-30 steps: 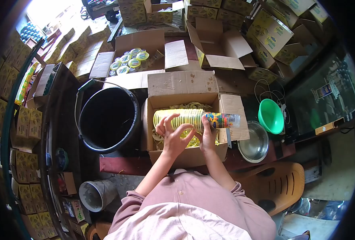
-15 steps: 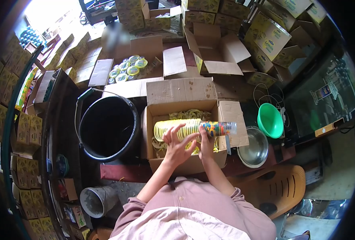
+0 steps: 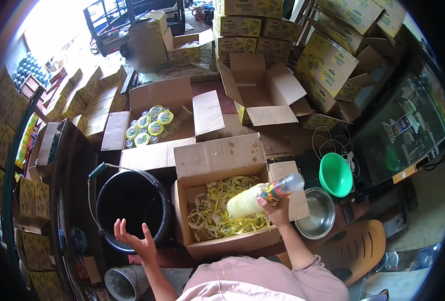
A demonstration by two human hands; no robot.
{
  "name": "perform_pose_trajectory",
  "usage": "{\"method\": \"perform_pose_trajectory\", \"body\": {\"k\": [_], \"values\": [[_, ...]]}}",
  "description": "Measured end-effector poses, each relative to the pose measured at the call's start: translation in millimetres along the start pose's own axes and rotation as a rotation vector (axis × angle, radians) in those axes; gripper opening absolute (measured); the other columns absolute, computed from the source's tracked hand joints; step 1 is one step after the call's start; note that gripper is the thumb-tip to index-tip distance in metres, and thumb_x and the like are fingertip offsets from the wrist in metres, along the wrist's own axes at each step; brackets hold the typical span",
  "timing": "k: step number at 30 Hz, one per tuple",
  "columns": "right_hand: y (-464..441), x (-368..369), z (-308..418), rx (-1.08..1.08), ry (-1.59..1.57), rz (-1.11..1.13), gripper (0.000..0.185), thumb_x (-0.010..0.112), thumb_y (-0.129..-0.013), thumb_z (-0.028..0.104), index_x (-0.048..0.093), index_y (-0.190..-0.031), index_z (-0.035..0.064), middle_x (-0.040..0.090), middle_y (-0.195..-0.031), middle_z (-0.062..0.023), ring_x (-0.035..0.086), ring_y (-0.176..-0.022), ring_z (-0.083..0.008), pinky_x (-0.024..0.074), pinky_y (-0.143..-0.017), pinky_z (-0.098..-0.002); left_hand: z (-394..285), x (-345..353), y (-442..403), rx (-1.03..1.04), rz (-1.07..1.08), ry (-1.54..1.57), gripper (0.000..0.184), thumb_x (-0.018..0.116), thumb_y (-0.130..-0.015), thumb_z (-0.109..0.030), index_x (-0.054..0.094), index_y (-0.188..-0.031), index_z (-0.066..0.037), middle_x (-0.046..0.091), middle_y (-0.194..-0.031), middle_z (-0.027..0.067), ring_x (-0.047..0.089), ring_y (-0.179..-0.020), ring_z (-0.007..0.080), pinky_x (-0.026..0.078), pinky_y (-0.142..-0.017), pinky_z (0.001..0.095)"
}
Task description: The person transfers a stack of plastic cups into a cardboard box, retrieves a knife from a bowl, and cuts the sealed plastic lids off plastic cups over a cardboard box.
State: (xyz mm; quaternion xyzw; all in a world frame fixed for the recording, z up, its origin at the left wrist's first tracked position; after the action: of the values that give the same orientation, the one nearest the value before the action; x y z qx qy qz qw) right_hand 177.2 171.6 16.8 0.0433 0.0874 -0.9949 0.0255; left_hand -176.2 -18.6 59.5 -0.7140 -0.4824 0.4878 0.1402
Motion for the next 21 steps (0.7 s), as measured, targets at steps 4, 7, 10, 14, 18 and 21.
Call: {"method": "perform_pose_trajectory", "body": {"k": [4, 7, 10, 14, 18, 21], "values": [[-35.0, -5.6, -7.2, 0.107, -0.135, -0.006, 0.037, 0.07, -0.075, 0.024, 0.057, -0.1, 0.0005, 0.062, -0.091, -0.0051, 0.059, -0.083, -0.013, 0.0463, -0.078, -0.0275, 13.9, 7.9, 7.1, 0.029, 0.044, -0.111, 0.043, 0.061, -0.076, -0.014, 0.043, -0.114, -0.003, 0.041, -0.121, 0.0153, 0.038, -0.116, 0.031, 0.026, -0.098, 0.0439], [-65.3, -5.3, -10.1, 0.146, -0.107, 0.086, 0.036, 0.07, -0.075, 0.026, 0.058, -0.1, 0.002, 0.062, -0.091, -0.0038, 0.059, -0.084, -0.013, 0.0461, -0.078, -0.0282, 11.8, 10.6, 5.9, 0.001, 0.071, -0.185, 0.037, 0.061, -0.075, -0.012, 0.045, -0.108, -0.004, 0.044, -0.117, 0.0145, 0.04, -0.112, 0.0307, 0.028, -0.096, 0.0435], [-81.9, 3.9, -11.6, 0.233, 0.07, 0.269, 0.042, 0.069, -0.076, 0.034, 0.059, -0.103, 0.003, 0.061, -0.096, -0.0036, 0.058, -0.088, -0.0137, 0.0457, -0.08, -0.0297, 16.7, 11.8, 5.7, -0.044, 0.082, -0.156, 0.035, 0.061, -0.074, -0.01, 0.045, -0.105, -0.004, 0.044, -0.115, 0.0139, 0.04, -0.111, 0.0305, 0.029, -0.095, 0.0428], [-131.2, -18.7, -39.8, 0.239, -0.14, 0.107, 0.043, 0.06, -0.082, 0.039, 0.058, -0.105, 0.003, 0.059, -0.101, -0.0037, 0.054, -0.094, -0.0135, 0.0428, -0.085, -0.0294, 15.0, 14.9, 4.6, -0.062, 0.144, -0.171, 0.03, 0.055, -0.077, -0.007, 0.044, -0.105, -0.003, 0.044, -0.114, 0.0144, 0.039, -0.112, 0.0291, 0.03, -0.097, 0.0416], [-228.6, -58.9, -70.7, 0.26, -0.469, -0.222, 0.044, 0.06, -0.08, 0.045, 0.055, -0.105, 0.0084, 0.054, -0.103, -0.0029, 0.054, -0.093, -0.0131, 0.0455, -0.08, -0.0302, -9.4, 15.5, -17.5, -0.03, 0.118, -0.179, 0.031, 0.065, -0.079, -0.019, 0.05, -0.099, -0.002, 0.051, -0.103, 0.0152, 0.047, -0.096, 0.0303, 0.037, -0.087, 0.0422], [-297.3, -53.9, -56.9, 0.145, -0.413, -0.493, 0.049, 0.072, -0.074, 0.036, 0.055, -0.109, 0.0068, 0.055, -0.106, -0.0042, 0.054, -0.097, -0.0116, 0.0467, -0.08, -0.0306, -16.5, 19.4, -23.7, -0.056, 0.117, -0.214, 0.026, 0.065, -0.078, -0.018, 0.052, -0.094, -0.002, 0.053, -0.099, 0.0153, 0.05, -0.091, 0.0299, 0.039, -0.084, 0.0412]]}}
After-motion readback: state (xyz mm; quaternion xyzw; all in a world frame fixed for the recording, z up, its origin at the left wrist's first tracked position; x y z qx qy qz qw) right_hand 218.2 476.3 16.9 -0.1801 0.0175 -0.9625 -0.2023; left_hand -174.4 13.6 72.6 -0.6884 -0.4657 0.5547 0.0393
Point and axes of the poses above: each hand's wrist, its own y-axis away from the middle knuckle, its own x-axis out of the palm, z = x × y, the point moved 6 cm from there along -y, towards the middle knuckle
